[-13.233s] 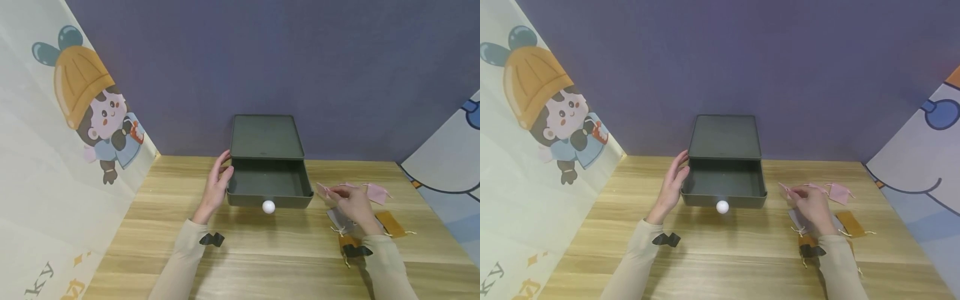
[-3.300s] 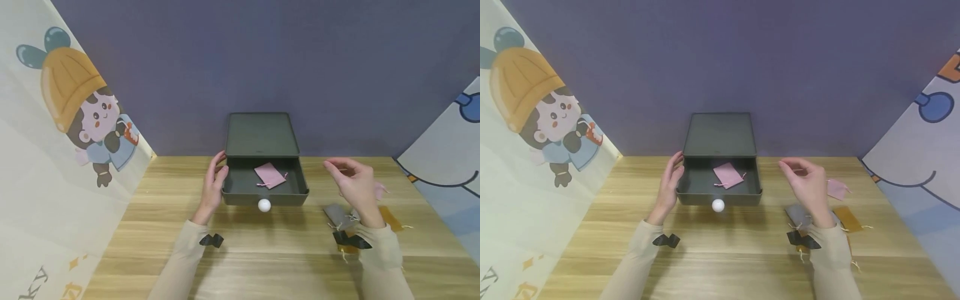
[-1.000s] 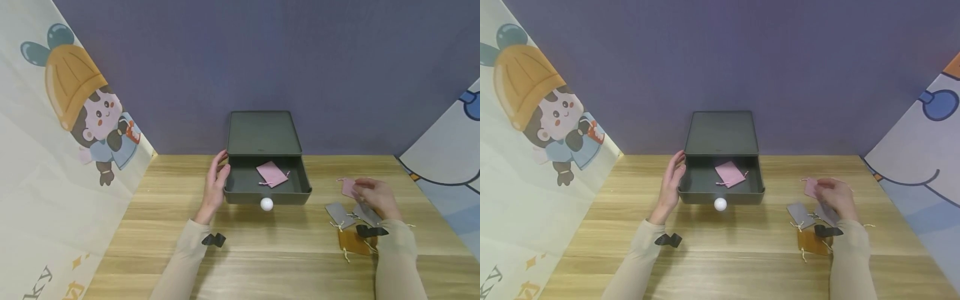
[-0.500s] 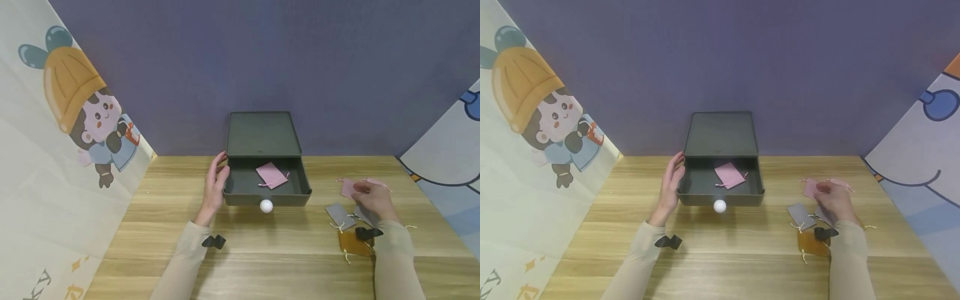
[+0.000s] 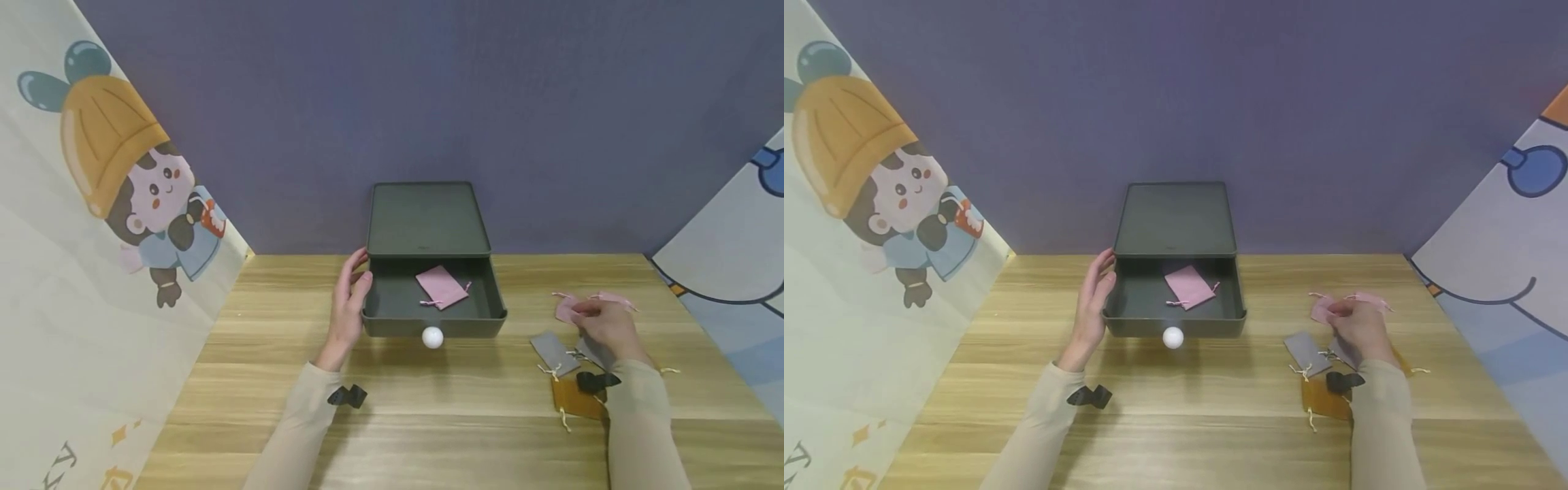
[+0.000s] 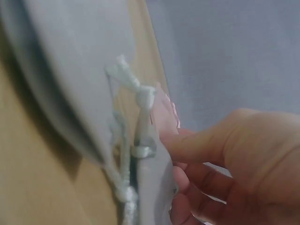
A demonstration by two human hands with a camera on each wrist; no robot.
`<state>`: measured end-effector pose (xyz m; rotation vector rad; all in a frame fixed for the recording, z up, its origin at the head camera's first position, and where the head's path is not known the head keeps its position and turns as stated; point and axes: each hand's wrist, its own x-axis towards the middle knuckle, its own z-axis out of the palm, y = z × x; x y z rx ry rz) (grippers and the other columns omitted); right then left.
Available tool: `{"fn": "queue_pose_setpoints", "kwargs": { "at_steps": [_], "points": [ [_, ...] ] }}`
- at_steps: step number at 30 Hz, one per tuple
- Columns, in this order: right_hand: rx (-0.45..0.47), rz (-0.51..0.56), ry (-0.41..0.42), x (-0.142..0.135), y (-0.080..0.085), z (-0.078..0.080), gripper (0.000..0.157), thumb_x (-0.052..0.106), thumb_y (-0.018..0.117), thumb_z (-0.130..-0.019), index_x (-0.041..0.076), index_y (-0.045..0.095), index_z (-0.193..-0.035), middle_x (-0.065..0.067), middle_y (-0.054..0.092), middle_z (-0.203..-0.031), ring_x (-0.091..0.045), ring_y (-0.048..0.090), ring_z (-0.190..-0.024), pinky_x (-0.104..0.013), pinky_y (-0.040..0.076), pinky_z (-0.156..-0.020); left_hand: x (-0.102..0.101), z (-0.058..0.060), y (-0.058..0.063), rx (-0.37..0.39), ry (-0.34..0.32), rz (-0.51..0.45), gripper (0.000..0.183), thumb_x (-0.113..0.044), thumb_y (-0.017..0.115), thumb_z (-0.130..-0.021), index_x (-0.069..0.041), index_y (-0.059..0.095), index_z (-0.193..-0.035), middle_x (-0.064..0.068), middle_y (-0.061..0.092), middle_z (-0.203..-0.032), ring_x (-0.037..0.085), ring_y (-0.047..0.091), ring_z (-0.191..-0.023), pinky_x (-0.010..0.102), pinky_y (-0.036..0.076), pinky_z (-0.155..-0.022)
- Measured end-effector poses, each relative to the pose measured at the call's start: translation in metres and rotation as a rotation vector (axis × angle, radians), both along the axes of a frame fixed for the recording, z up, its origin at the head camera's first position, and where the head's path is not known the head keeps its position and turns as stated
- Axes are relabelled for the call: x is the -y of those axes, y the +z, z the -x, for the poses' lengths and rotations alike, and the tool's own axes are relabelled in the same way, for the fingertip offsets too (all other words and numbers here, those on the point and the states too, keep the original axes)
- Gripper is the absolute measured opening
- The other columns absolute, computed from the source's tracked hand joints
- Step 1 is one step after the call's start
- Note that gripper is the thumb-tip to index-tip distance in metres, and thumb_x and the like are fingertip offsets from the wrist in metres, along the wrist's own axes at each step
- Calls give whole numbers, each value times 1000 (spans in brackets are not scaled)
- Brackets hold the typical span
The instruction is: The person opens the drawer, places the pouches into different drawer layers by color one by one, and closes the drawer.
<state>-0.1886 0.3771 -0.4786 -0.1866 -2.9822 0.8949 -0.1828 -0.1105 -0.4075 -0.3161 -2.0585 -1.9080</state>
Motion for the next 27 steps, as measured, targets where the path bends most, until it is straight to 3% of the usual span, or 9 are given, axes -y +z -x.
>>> {"fn": "queue_pose_setpoints", "kwargs": {
  "at_steps": [4,7,14,21,27],
  "points": [
    [-11,-18,-4,2,0,-1,31,11,73,-97,-14,73,-116,-32,75,-106,-52,66,-105,-49,56,-82,0,1,-1,-2,1,5,56,-24,50,-105,-4,48,-157,21,53,-156,42,58,-125,41,47,-106],
    [-42,-36,10,4,0,-2,30,11,74,-96,-13,74,-113,-32,75,-104,-52,67,-103,-53,55,-83,0,1,-2,-3,-2,3,55,-24,49,-105,-4,49,-157,22,54,-155,43,58,-125,42,47,-107],
    [-105,-53,36,5,3,-4,27,11,76,-95,-13,76,-108,-33,75,-106,-51,69,-98,-49,58,-78,-2,2,-4,-16,-14,-3,56,-24,50,-105,-5,49,-157,22,54,-155,45,58,-123,40,48,-104],
    [-74,-51,40,9,9,-2,31,17,74,-97,-11,76,-111,-34,74,-112,-52,70,-100,-58,59,-82,-3,5,-4,-33,-16,-8,55,-24,49,-105,-4,49,-156,22,54,-155,49,57,-123,40,49,-104],
    [-41,-30,30,14,14,-1,39,25,72,-101,-10,75,-117,-32,75,-115,-48,71,-101,-49,59,-78,-1,3,-4,-21,-2,-5,56,-25,49,-105,-4,49,-156,21,54,-155,44,58,-122,41,47,-104]
  ]
}}
